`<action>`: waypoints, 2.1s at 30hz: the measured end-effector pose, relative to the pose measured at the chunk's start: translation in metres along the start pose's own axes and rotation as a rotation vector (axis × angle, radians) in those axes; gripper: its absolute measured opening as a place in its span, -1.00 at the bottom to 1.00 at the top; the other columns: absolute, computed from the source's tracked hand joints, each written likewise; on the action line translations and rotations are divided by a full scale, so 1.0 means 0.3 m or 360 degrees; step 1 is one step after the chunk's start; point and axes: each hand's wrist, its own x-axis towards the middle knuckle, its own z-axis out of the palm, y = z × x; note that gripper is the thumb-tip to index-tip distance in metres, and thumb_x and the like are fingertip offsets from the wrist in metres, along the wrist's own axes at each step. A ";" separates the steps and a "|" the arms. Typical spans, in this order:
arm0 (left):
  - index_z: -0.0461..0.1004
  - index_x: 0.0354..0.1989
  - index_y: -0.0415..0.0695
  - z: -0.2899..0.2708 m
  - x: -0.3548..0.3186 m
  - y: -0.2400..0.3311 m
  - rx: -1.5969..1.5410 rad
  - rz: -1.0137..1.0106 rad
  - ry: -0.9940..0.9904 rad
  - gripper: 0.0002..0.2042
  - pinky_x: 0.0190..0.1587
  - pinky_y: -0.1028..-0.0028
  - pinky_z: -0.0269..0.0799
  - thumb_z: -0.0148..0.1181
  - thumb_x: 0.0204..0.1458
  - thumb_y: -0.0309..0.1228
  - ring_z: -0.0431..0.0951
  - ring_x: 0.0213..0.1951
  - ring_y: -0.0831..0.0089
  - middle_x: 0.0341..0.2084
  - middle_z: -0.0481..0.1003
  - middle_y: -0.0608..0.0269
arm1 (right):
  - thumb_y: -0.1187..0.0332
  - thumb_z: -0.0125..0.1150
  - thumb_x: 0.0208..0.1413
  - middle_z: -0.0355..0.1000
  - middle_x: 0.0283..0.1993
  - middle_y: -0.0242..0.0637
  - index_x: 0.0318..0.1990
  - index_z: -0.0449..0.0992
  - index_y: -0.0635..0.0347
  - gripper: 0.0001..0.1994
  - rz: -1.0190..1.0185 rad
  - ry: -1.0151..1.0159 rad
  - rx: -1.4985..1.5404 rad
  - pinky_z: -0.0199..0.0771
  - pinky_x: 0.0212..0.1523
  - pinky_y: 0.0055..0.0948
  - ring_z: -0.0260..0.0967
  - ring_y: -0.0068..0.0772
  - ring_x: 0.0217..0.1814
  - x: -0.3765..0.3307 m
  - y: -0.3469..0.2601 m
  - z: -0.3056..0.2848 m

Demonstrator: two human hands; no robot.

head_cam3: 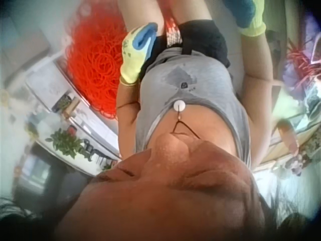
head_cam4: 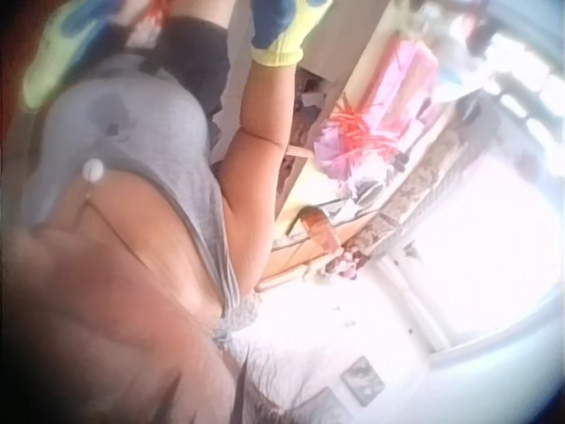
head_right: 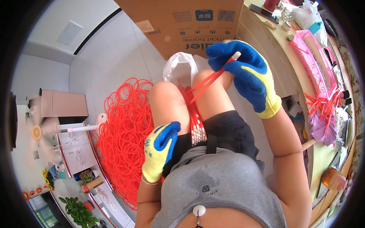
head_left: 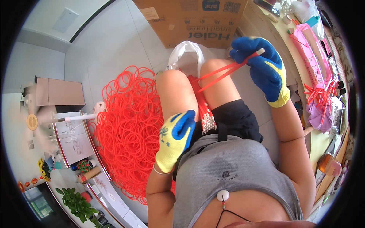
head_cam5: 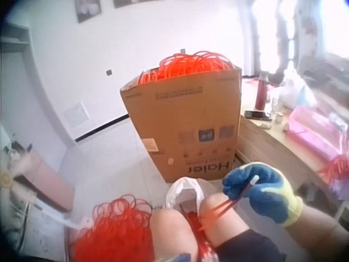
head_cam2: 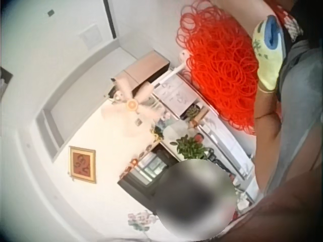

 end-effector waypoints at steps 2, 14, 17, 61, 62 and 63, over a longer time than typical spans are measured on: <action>0.62 -0.01 -0.23 0.021 0.005 0.004 0.0105 0.0116 -0.0065 -0.72 -0.02 0.18 0.53 0.34 0.07 -0.51 0.62 -0.12 -0.02 -0.15 0.63 -0.04 | 0.54 0.10 0.16 0.50 0.14 0.08 -0.04 0.54 0.44 -0.75 0.0021 0.0116 -0.0115 0.35 0.34 -0.20 0.46 -0.09 0.22 -0.017 -0.019 0.004; 0.25 0.40 -0.32 0.113 0.015 -0.011 -0.1522 -0.0131 -0.0439 -0.46 0.38 0.14 0.32 -0.10 0.43 -0.14 0.47 0.27 0.07 0.27 0.41 -0.15 | 0.48 0.03 0.31 0.42 -0.15 -0.21 -0.12 0.49 0.23 -0.89 -0.0507 -0.0089 0.0796 0.32 0.17 -0.10 0.39 -0.24 -0.08 -0.157 -0.510 -0.164; 0.15 0.47 -0.28 0.153 0.070 -0.024 -0.2379 -0.0499 -0.0196 -0.42 0.50 0.04 0.10 -0.14 0.44 -0.12 0.31 0.40 0.05 0.35 0.32 -0.16 | 0.49 0.09 0.31 0.36 -0.20 -0.25 -0.15 0.49 0.22 -0.94 -0.0453 0.0119 0.1113 0.36 0.08 -0.12 0.34 -0.31 -0.09 -0.236 -0.544 -0.260; 0.68 -0.31 -0.14 -0.117 -0.059 0.200 0.0265 0.0317 -0.0351 -0.80 -0.22 0.20 0.51 0.41 -0.17 -0.41 0.61 -0.35 0.05 -0.40 0.62 0.08 | 0.22 0.35 0.00 0.48 -0.38 -0.33 -0.19 0.61 0.02 -0.78 -0.0322 -0.1126 -0.1661 0.45 -0.37 -0.27 0.48 -0.22 -0.42 -0.258 0.027 0.237; 0.66 -0.33 -0.14 -0.115 -0.059 0.198 0.0272 0.0380 -0.0329 -0.81 -0.26 0.20 0.49 0.42 -0.18 -0.46 0.60 -0.37 0.09 -0.39 0.62 0.12 | 0.22 0.34 0.01 0.47 -0.39 -0.34 -0.19 0.60 0.02 -0.78 -0.0345 -0.1126 -0.1700 0.44 -0.37 -0.27 0.47 -0.22 -0.43 -0.259 0.030 0.239; 0.64 -0.34 -0.15 -0.111 -0.054 0.195 0.0279 0.0445 -0.0307 -0.81 -0.29 0.20 0.47 0.43 -0.19 -0.50 0.59 -0.38 0.12 -0.37 0.62 0.17 | 0.21 0.34 0.02 0.47 -0.40 -0.34 -0.19 0.60 0.02 -0.78 -0.0366 -0.1124 -0.1741 0.44 -0.38 -0.27 0.47 -0.22 -0.43 -0.261 0.033 0.242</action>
